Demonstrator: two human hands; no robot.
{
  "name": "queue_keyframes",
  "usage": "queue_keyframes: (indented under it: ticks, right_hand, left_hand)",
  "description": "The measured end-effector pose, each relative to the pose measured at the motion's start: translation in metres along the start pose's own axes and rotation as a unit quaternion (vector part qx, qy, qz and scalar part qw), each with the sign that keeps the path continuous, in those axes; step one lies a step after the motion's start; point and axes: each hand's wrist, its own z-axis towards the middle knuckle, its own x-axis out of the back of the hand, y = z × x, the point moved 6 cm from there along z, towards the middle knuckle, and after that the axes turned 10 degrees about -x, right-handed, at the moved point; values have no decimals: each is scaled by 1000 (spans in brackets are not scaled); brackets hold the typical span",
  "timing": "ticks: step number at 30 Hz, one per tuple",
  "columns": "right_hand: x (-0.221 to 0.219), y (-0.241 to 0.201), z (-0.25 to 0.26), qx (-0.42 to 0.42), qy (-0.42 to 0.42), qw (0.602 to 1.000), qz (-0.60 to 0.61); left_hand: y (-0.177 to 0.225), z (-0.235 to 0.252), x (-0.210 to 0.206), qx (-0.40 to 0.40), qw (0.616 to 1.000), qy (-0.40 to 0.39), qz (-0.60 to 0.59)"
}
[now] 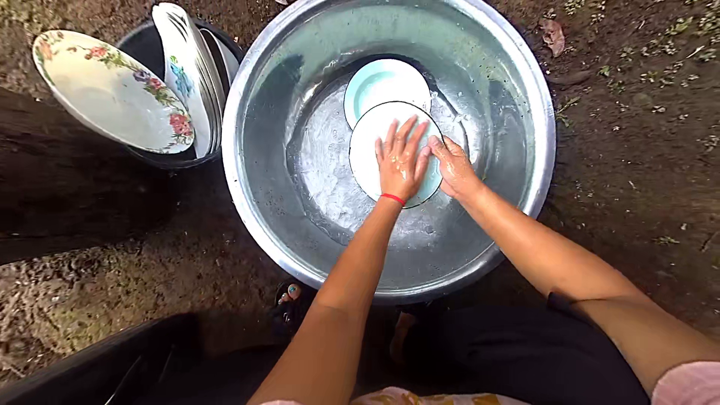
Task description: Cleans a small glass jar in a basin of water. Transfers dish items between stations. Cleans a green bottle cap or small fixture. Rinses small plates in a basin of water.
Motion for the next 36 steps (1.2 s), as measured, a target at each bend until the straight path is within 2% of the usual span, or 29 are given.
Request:
queue_keyframes:
  ticks: [1,2,4,5,7,9,11,12,13,14,16,19,21,22,23,24,26,27,28,30,32,34,36]
  right_hand:
    - [2,-4,-1,5,7,1000,8]
    - [5,-7,-2,8,12,1000,14]
    - [12,-14,-4,13,15,1000,22]
    - [15,-17,-3,19,15,999,24]
    - [12,-16,-6,17,5,1000,22]
    - [-2,-10,-20,42,-23,997,-67]
    - [-29,-5,-40,160,-81,958,-222]
    - [-45,3,-53,244,-124,916,-291]
    - [-60,16,-65,324,-162,866,-344]
    - [-71,31,-72,388,-184,819,-381]
    - [-80,64,-74,428,-222,758,-439]
    - [-65,104,-50,317,-272,720,-555]
    - [-54,106,-41,271,-284,714,-580]
    - [-52,96,-40,295,-264,733,-553]
    - [-54,78,-43,307,-247,762,-514]
    - [-57,56,-46,299,-231,794,-476]
    - [-63,9,-46,223,-198,861,-412]
    - [-62,-8,-42,173,-178,893,-376]
    - [-59,-20,-36,136,-149,922,-331]
    - [-48,-32,-20,77,-104,963,-237]
    - [-40,-33,-9,37,-72,986,-146]
    - [-38,-35,-9,7,-46,995,-89]
    - [-34,-39,-13,0,-24,998,-56]
  left_hand:
    - [-21,-4,5,46,999,1,29]
    - [-44,-13,12,129,991,1,35]
    - [-85,-43,35,289,957,4,32]
    - [-101,-58,50,349,936,31,36]
    - [-127,-92,75,487,865,123,-10]
    - [-134,-120,85,591,759,245,-121]
    - [-128,-120,88,633,669,280,-272]
    - [-125,-120,89,630,643,250,-357]
    - [-122,-120,91,615,633,213,-420]
    - [-121,-119,93,602,642,178,-440]
    - [-129,-123,95,601,700,87,-376]
    - [-155,-123,87,565,812,-54,-135]
    - [-164,-115,79,500,860,-91,-42]
    - [-163,-110,78,480,873,-61,-62]
    - [-158,-105,81,473,873,1,-124]
    - [-150,-101,87,477,855,76,-189]
    - [-124,-83,107,466,831,183,-242]
    - [-109,-74,117,439,840,214,-235]
    - [-93,-64,123,394,866,228,-207]
    - [-56,-42,119,268,934,199,-126]
    - [-20,-26,100,152,979,117,-68]
    - [6,-24,78,69,995,68,-37]
    - [24,-35,63,17,998,52,-9]
